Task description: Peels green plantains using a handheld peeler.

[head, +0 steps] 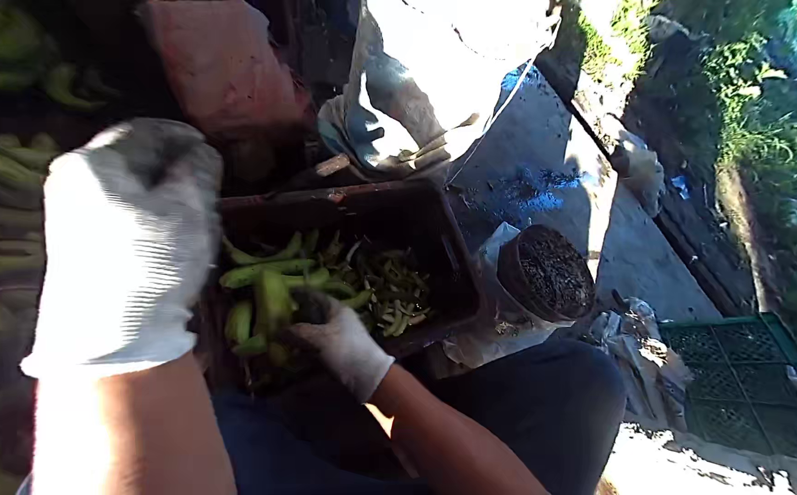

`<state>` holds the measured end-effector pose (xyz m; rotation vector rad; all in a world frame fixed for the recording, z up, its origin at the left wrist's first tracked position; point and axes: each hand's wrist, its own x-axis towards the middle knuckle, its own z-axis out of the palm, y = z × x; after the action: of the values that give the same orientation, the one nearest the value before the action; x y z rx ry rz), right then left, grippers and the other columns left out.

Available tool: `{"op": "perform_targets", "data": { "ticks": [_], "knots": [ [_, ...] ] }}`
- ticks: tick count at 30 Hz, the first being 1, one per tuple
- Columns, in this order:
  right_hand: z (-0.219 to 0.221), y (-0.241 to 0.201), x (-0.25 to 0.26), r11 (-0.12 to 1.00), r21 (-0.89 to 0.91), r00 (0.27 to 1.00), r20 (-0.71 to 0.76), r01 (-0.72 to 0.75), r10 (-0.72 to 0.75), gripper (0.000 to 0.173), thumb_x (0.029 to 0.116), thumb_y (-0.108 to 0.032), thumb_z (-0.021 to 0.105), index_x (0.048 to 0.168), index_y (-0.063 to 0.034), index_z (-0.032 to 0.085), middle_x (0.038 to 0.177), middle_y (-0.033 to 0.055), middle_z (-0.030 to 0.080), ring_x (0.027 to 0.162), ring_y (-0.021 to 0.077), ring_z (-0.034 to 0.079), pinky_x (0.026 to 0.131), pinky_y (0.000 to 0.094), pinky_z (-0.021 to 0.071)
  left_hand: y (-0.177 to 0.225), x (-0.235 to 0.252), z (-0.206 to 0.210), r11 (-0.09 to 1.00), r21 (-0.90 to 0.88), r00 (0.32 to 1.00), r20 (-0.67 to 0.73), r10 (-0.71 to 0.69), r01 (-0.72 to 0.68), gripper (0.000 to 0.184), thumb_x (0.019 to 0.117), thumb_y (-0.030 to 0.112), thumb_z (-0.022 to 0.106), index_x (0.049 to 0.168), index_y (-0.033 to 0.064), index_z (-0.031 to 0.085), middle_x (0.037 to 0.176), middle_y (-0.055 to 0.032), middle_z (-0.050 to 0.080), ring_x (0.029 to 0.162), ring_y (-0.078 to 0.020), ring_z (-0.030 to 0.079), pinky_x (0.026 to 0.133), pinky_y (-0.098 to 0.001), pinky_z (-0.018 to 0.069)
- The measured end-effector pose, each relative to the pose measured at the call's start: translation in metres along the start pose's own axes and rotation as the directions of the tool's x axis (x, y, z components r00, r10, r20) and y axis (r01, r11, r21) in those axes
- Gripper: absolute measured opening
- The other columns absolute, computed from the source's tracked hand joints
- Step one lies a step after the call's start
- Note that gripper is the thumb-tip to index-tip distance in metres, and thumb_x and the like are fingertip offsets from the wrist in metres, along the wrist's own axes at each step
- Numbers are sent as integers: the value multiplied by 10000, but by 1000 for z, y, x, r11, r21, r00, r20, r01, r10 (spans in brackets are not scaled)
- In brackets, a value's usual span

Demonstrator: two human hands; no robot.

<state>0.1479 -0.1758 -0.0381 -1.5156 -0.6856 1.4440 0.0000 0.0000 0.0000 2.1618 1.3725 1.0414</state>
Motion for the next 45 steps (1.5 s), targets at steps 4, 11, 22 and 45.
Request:
{"op": "perform_targets", "data": {
  "ticks": [4, 11, 22, 45],
  "knots": [
    [-58, -60, -26, 858, -427, 917, -140, 285, -374, 710, 865, -133, 771, 1514, -195, 492, 1202, 59, 695, 1006, 148, 683, 863, 405, 590, 129, -28, 14, 911, -293, 913, 369, -173, 291, 439, 1067, 473, 429, 1224, 133, 658, 966, -90, 677, 825, -206, 658, 737, -488, 550],
    [-186, -104, -56, 805, -504, 887, -149, 312, -437, 468, 952, -324, 724, 1391, -214, 604, 1077, -20, 754, 913, 127, 722, 802, 363, 628, 151, -52, 73, 501, -704, 831, 554, -56, 503, 424, 967, 226, 676, 1375, 186, 567, 1006, -19, 702, 792, -109, 652, 685, -269, 564],
    [-211, -85, -46, 702, -654, 918, -32, 281, -396, 451, 1039, -475, 528, 1334, -147, 622, 1048, 13, 712, 912, 99, 681, 846, 359, 580, 156, -49, 82, 637, -755, 921, 343, 185, 153, 578, 928, 282, 745, 1407, 39, 532, 1201, -87, 692, 1062, -204, 688, 923, -345, 599],
    [-179, -77, -44, 425, -689, 735, 232, 587, -637, 593, 993, -562, 556, 1372, -110, 625, 1200, 72, 673, 1037, 132, 661, 878, 366, 586, 140, -48, 68, 304, -790, 846, 500, -185, 533, 450, 1103, 397, 361, 1248, 83, 649, 1060, -80, 704, 963, -156, 684, 860, -339, 593]
  ]
}}
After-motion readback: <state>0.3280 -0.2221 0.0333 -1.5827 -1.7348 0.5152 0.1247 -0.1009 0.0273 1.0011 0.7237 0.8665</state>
